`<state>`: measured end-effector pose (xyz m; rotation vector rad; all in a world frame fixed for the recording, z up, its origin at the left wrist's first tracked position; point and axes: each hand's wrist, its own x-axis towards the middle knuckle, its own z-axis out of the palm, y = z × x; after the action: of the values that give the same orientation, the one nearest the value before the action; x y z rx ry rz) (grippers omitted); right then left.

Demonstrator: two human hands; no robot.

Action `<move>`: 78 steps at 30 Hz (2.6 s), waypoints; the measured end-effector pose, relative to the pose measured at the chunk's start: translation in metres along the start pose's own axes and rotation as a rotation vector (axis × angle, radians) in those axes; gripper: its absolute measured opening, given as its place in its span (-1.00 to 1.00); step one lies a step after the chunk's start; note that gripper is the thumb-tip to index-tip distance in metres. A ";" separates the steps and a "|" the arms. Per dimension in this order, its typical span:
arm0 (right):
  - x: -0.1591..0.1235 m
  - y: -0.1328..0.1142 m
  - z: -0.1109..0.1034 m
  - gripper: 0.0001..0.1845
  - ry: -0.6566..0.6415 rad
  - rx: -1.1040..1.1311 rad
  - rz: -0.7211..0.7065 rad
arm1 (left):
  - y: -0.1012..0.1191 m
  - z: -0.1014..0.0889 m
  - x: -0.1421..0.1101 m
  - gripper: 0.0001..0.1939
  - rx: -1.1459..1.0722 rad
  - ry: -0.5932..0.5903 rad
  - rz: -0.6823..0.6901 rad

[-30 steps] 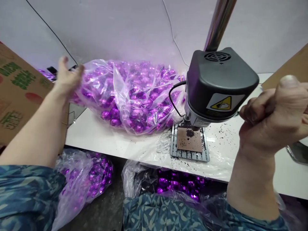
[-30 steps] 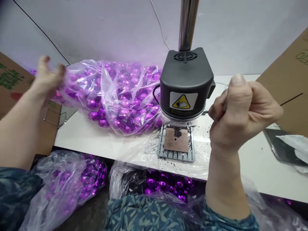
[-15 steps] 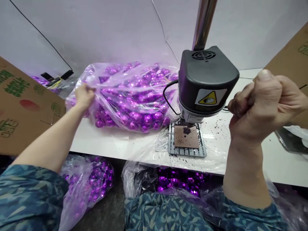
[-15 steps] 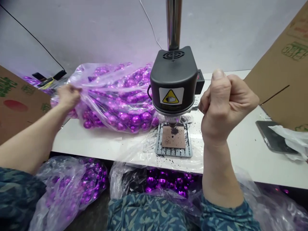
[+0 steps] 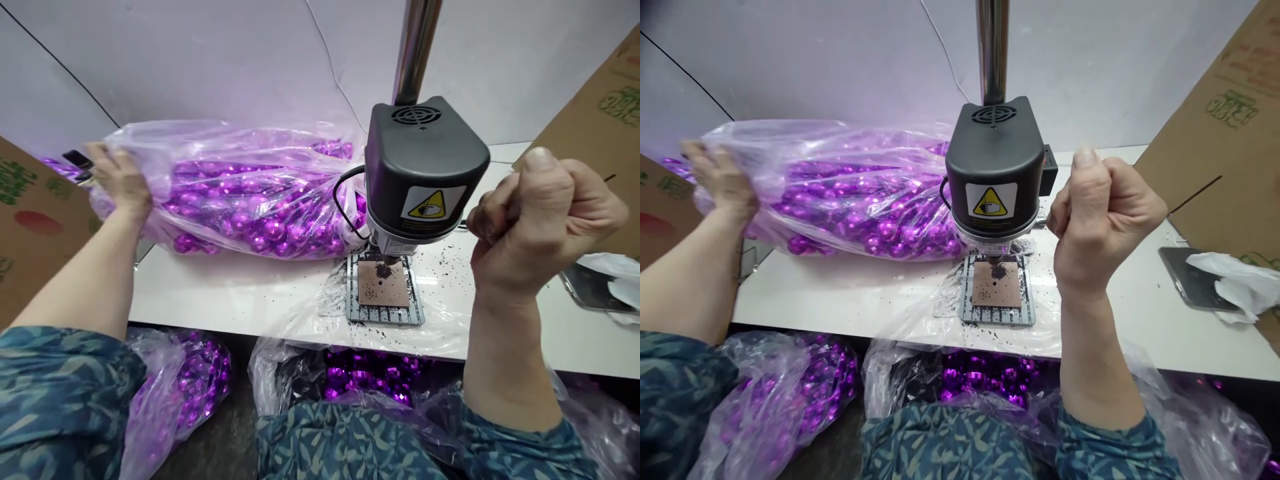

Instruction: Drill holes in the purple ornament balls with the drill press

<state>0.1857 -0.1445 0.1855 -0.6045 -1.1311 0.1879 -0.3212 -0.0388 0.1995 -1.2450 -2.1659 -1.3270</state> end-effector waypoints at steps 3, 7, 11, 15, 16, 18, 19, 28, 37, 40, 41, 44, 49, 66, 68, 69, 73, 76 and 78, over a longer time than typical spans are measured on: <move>0.000 -0.001 0.001 -0.46 0.005 0.000 0.001 | -0.005 0.001 -0.031 -0.34 0.355 -0.461 0.073; 0.000 -0.001 0.004 -0.39 0.013 0.029 -0.012 | -0.020 -0.002 -0.071 -0.20 0.542 -0.838 0.345; 0.002 0.000 0.005 -0.37 0.038 0.045 -0.013 | -0.031 0.003 -0.082 -0.47 0.474 -0.867 0.332; 0.002 0.000 0.007 -0.39 0.047 0.037 -0.007 | -0.036 0.008 -0.064 -0.75 0.459 -0.830 0.256; 0.002 -0.001 0.007 -0.40 0.046 0.032 -0.005 | -0.037 0.007 -0.060 -0.79 0.485 -0.814 0.256; 0.002 -0.002 0.007 -0.41 0.044 0.021 0.001 | -0.039 0.001 -0.053 -0.86 0.542 -0.782 0.250; 0.002 -0.003 0.007 -0.42 0.041 0.016 0.006 | -0.039 -0.003 -0.051 -0.88 0.565 -0.781 0.258; 0.001 -0.003 0.002 -0.43 0.025 0.015 0.020 | -0.052 -0.021 -0.068 -0.49 0.765 -0.780 0.323; 0.001 -0.002 0.001 -0.43 0.011 0.024 0.040 | -0.043 0.001 -0.086 -0.56 0.652 -0.506 0.014; 0.001 -0.002 0.003 -0.42 0.023 0.024 0.040 | -0.008 0.009 -0.112 -0.52 0.463 -0.279 0.084; 0.001 -0.003 0.003 -0.42 0.027 0.027 0.036 | 0.007 0.014 -0.129 -0.56 0.353 -0.267 0.237; 0.002 -0.003 0.004 -0.43 0.027 0.037 0.028 | 0.048 0.037 -0.200 -0.59 0.052 -0.559 0.789; 0.002 -0.001 0.003 -0.42 0.016 0.041 0.028 | 0.077 0.087 -0.286 -0.19 0.035 -0.751 1.119; 0.001 0.001 -0.002 -0.42 -0.032 0.029 0.018 | 0.015 0.074 -0.283 -0.25 0.225 -0.809 1.106; 0.001 0.002 -0.002 -0.41 -0.030 0.039 0.008 | 0.023 0.073 -0.292 -0.45 0.185 -0.764 1.033; 0.001 0.003 -0.001 -0.41 -0.026 0.045 0.007 | 0.029 0.074 -0.295 -0.57 0.156 -0.740 0.994; 0.001 0.003 0.002 -0.41 0.011 0.069 0.009 | 0.067 0.094 -0.295 -0.72 0.011 -0.664 0.874; 0.001 0.002 0.004 -0.40 0.017 0.079 0.009 | 0.100 0.117 -0.285 -0.65 -0.024 -0.651 0.773; 0.001 0.002 0.003 -0.41 0.011 0.082 0.004 | 0.116 0.129 -0.278 -0.56 0.011 -0.696 0.698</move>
<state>0.1836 -0.1415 0.1867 -0.5342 -1.1065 0.2334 -0.0469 -0.0512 0.0204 -2.4182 -1.7602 -0.6326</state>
